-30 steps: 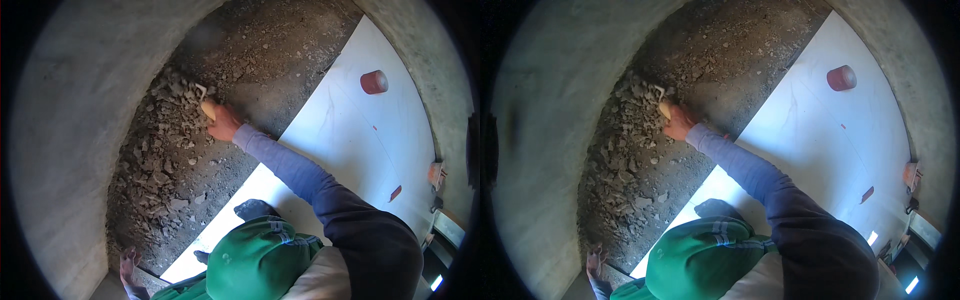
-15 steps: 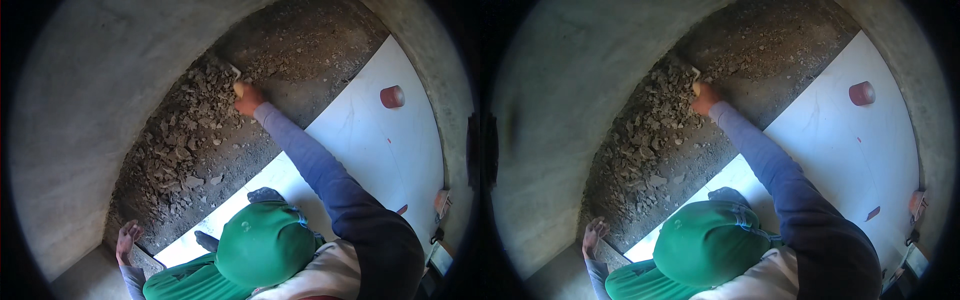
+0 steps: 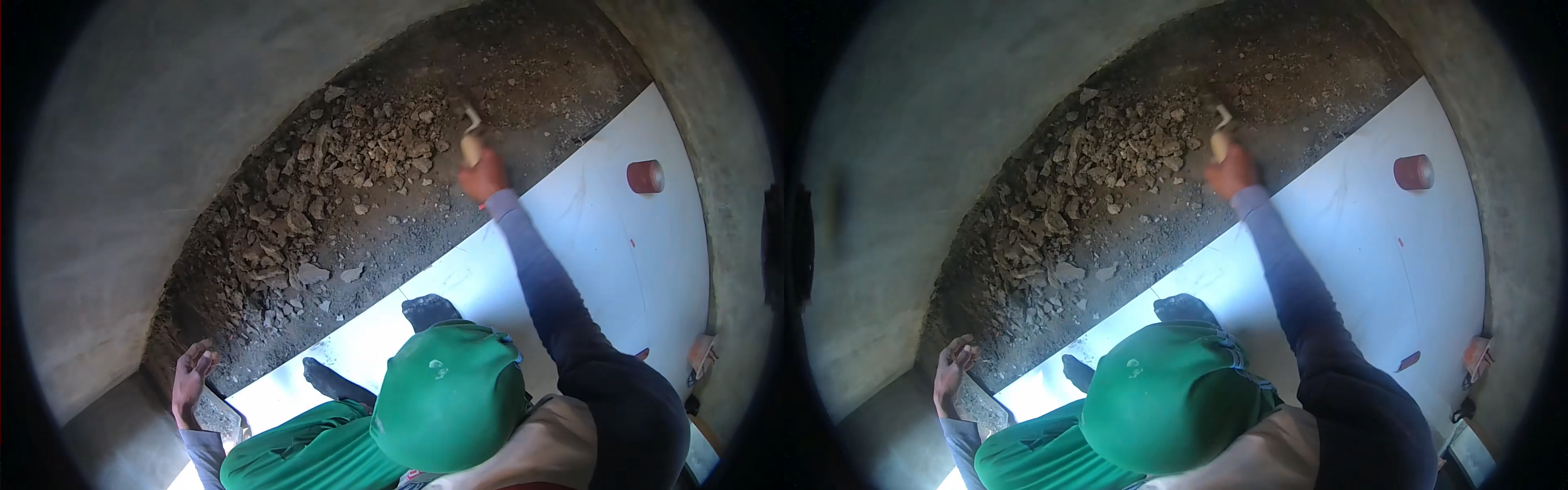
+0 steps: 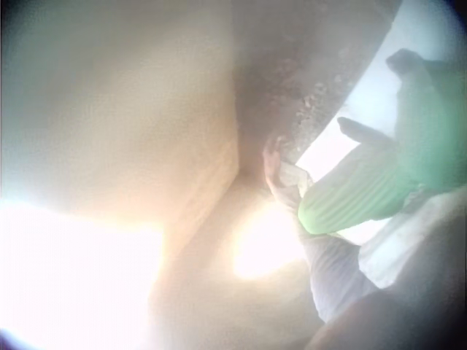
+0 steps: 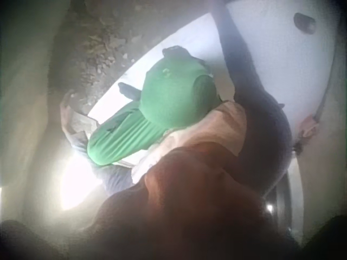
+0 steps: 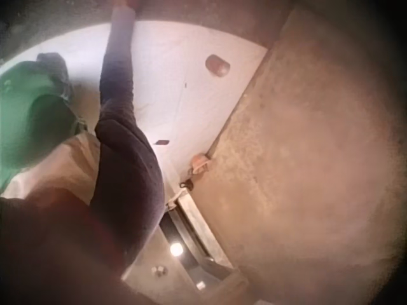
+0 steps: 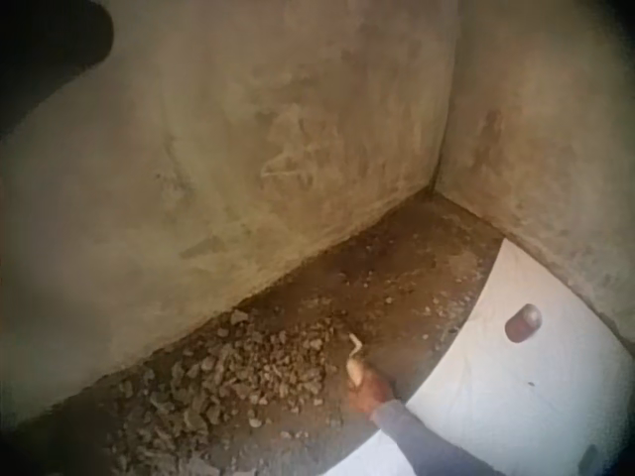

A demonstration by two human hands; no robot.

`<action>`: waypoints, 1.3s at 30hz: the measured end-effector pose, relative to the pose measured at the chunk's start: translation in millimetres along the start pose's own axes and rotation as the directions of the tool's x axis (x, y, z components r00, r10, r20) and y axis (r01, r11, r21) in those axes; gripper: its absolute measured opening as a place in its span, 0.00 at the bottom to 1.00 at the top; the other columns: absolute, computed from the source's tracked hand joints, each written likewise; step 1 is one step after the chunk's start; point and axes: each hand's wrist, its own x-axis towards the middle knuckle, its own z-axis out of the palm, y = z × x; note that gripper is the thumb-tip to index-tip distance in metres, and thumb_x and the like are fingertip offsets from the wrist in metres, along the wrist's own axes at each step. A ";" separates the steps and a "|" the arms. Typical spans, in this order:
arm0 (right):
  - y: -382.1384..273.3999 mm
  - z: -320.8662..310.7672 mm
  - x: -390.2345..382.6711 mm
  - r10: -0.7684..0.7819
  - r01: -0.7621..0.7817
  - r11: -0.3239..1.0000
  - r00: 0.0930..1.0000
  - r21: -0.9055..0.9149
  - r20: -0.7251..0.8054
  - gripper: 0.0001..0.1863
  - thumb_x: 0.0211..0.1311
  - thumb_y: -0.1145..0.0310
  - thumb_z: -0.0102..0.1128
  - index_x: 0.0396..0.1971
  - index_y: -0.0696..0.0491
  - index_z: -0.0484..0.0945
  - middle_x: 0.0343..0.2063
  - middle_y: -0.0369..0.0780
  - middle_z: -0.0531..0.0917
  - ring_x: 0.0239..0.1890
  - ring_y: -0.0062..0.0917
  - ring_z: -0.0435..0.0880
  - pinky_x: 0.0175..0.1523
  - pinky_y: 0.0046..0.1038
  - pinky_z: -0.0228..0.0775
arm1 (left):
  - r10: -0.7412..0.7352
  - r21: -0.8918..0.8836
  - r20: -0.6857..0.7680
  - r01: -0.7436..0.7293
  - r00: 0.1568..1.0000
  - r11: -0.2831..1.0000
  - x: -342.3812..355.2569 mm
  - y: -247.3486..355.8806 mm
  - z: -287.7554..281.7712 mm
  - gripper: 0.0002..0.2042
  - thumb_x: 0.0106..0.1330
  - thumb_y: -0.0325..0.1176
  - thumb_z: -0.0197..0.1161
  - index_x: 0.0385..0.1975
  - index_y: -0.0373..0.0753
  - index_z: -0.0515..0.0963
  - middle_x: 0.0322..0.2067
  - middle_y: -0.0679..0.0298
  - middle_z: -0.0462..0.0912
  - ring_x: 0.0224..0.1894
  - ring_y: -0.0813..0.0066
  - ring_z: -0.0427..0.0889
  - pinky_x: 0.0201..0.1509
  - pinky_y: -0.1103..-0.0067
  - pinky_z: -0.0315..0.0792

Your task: The person spreads wet mortar onto a floor surface using a trowel and then places a large white tile onto the mortar bed. After positioning the tile, they scrape up excess debris and mortar from the surrounding area and place it back into a container by hand and with the trowel.

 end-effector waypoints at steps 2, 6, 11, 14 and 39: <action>-26.4 30.1 -35.0 0.082 -0.069 0.993 0.985 -0.094 0.149 0.24 0.59 0.68 0.72 0.55 0.61 0.85 0.48 0.58 0.90 0.54 0.53 0.91 0.57 0.45 0.84 | -0.006 -0.026 0.023 0.007 1.000 1.000 -0.9 -6.0 0.0 0.27 0.83 0.39 0.61 0.73 0.26 0.71 0.52 0.55 0.87 0.57 0.65 0.87 0.69 0.68 0.78; -70.9 75.1 -85.4 -0.125 0.106 0.991 0.953 0.084 0.275 0.27 0.59 0.68 0.72 0.60 0.57 0.84 0.51 0.59 0.89 0.56 0.55 0.89 0.61 0.44 0.83 | 0.078 -0.026 0.020 -0.078 0.997 0.997 14.0 37.8 10.2 0.26 0.83 0.39 0.62 0.71 0.27 0.73 0.51 0.54 0.88 0.56 0.66 0.87 0.67 0.70 0.78; -76.9 60.6 -61.1 -0.296 0.242 0.942 0.926 0.234 0.233 0.25 0.61 0.69 0.68 0.60 0.51 0.82 0.48 0.56 0.89 0.53 0.56 0.89 0.56 0.48 0.84 | 0.116 0.114 -0.020 -0.113 0.993 0.987 7.5 40.9 3.7 0.26 0.83 0.41 0.61 0.71 0.27 0.73 0.51 0.53 0.89 0.57 0.64 0.87 0.67 0.69 0.78; -68.0 72.1 20.7 -0.131 0.099 0.967 0.983 0.236 0.127 0.24 0.62 0.70 0.68 0.60 0.50 0.82 0.49 0.55 0.89 0.52 0.55 0.90 0.56 0.45 0.85 | 0.098 0.099 0.025 -0.100 0.995 0.990 4.6 29.0 11.9 0.27 0.82 0.41 0.62 0.72 0.26 0.73 0.52 0.52 0.89 0.57 0.63 0.87 0.68 0.68 0.77; -34.5 44.7 -96.1 -0.083 0.076 0.996 0.973 0.037 0.216 0.36 0.62 0.67 0.70 0.71 0.54 0.74 0.44 0.60 0.89 0.50 0.57 0.90 0.56 0.51 0.85 | 0.106 0.079 0.086 -0.113 0.991 0.990 49.1 55.3 26.8 0.27 0.82 0.42 0.64 0.70 0.26 0.75 0.51 0.54 0.90 0.55 0.63 0.88 0.67 0.68 0.77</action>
